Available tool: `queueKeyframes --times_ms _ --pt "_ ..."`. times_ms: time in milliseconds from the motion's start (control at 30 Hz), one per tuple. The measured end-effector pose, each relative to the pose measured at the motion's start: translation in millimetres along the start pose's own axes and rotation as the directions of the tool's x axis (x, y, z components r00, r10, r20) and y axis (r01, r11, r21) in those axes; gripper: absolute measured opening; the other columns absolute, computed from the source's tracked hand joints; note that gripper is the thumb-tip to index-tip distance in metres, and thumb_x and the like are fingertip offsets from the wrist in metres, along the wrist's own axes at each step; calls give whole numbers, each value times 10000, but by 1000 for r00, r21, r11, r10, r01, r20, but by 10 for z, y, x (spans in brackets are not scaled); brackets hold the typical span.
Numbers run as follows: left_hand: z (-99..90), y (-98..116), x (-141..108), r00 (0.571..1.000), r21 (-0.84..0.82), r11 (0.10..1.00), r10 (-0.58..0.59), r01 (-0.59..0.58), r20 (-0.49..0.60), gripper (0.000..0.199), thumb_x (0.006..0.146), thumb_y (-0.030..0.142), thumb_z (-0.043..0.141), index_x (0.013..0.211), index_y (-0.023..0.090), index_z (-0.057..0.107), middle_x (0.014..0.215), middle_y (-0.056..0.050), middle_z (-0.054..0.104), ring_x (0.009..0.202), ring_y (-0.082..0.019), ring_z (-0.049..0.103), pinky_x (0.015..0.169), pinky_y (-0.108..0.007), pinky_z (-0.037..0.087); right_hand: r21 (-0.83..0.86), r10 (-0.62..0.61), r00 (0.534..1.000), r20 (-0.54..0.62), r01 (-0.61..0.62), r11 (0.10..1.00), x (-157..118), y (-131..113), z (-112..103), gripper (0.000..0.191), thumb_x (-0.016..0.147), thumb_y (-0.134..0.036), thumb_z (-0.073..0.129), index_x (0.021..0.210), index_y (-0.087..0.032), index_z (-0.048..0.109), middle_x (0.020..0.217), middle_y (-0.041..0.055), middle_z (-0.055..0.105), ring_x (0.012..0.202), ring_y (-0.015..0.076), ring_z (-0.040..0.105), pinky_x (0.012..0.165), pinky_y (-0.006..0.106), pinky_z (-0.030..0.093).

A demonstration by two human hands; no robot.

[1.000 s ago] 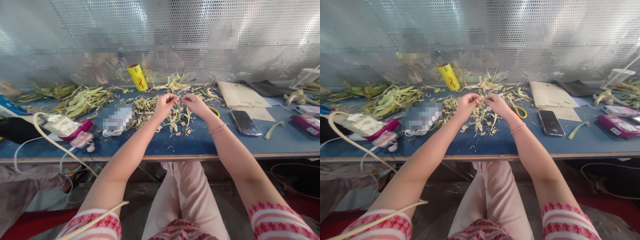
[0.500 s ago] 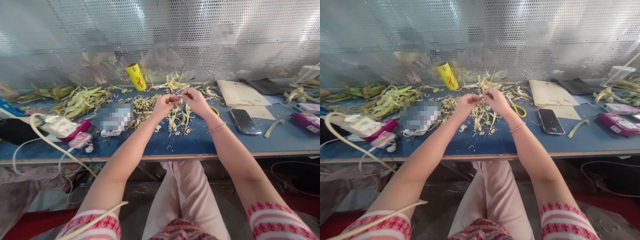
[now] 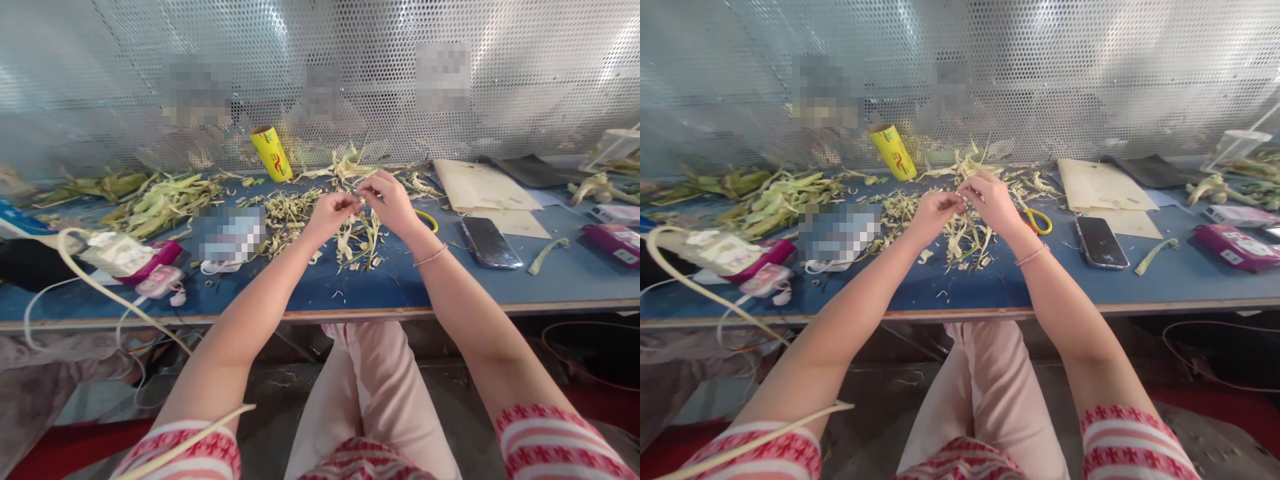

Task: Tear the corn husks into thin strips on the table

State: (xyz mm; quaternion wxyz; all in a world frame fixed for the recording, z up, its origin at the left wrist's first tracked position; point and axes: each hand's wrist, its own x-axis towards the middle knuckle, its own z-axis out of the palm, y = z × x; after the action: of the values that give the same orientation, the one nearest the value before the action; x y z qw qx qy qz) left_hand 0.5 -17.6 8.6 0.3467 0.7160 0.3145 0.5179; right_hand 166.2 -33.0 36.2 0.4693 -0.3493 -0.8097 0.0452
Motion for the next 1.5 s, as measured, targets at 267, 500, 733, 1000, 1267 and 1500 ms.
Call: queueKeyframes --times_ms 267,500,733,1000,1267,1500 --pt "-4 1 -27 998 -131 990 -54 51 -17 138 794 310 645 767 175 647 692 1 636 647 -91 580 638 -226 471 -72 24 995 -93 -31 997 -6 70 -13 121 878 -165 504 875 -202 618 941 62 540 909 193 508 874 392 443" --pt "12 -31 -7 995 -155 986 -76 65 -67 171 829 333 633 760 179 610 706 -2 624 656 -85 578 629 -214 479 -48 5 1000 -23 -6 999 -31 42 2 208 781 -62 457 818 -199 609 917 62 533 895 197 516 843 401 455" --pt "-11 -84 15 995 -120 993 -17 6 -95 250 826 432 646 788 187 612 734 -16 635 681 -92 594 639 -225 476 -36 -16 1000 1 16 999 -48 -64 -31 140 779 -126 515 864 -203 596 917 59 566 859 187 516 814 381 456" --pt "-8 -96 20 992 -125 992 -10 -6 -123 179 851 355 625 786 188 622 737 -15 641 683 -90 592 659 -236 487 -25 35 999 22 -35 999 -32 -41 4 50 798 -154 547 795 -193 578 865 50 559 807 170 525 783 360 451" --pt "5 -4 6 993 -138 989 -59 45 -104 191 844 365 642 794 182 623 746 -25 653 691 -96 612 641 -236 505 6 43 999 6 -43 999 -35 -74 7 73 813 -151 545 814 -199 601 861 50 579 811 172 534 772 362 455" --pt "12 -41 19 990 -174 984 -67 45 -124 141 857 304 625 789 180 623 761 -22 663 699 -93 627 668 -245 527 66 79 997 19 -80 995 -22 -89 16 85 820 -193 549 804 -198 633 820 42 589 835 180 534 767 361 453"
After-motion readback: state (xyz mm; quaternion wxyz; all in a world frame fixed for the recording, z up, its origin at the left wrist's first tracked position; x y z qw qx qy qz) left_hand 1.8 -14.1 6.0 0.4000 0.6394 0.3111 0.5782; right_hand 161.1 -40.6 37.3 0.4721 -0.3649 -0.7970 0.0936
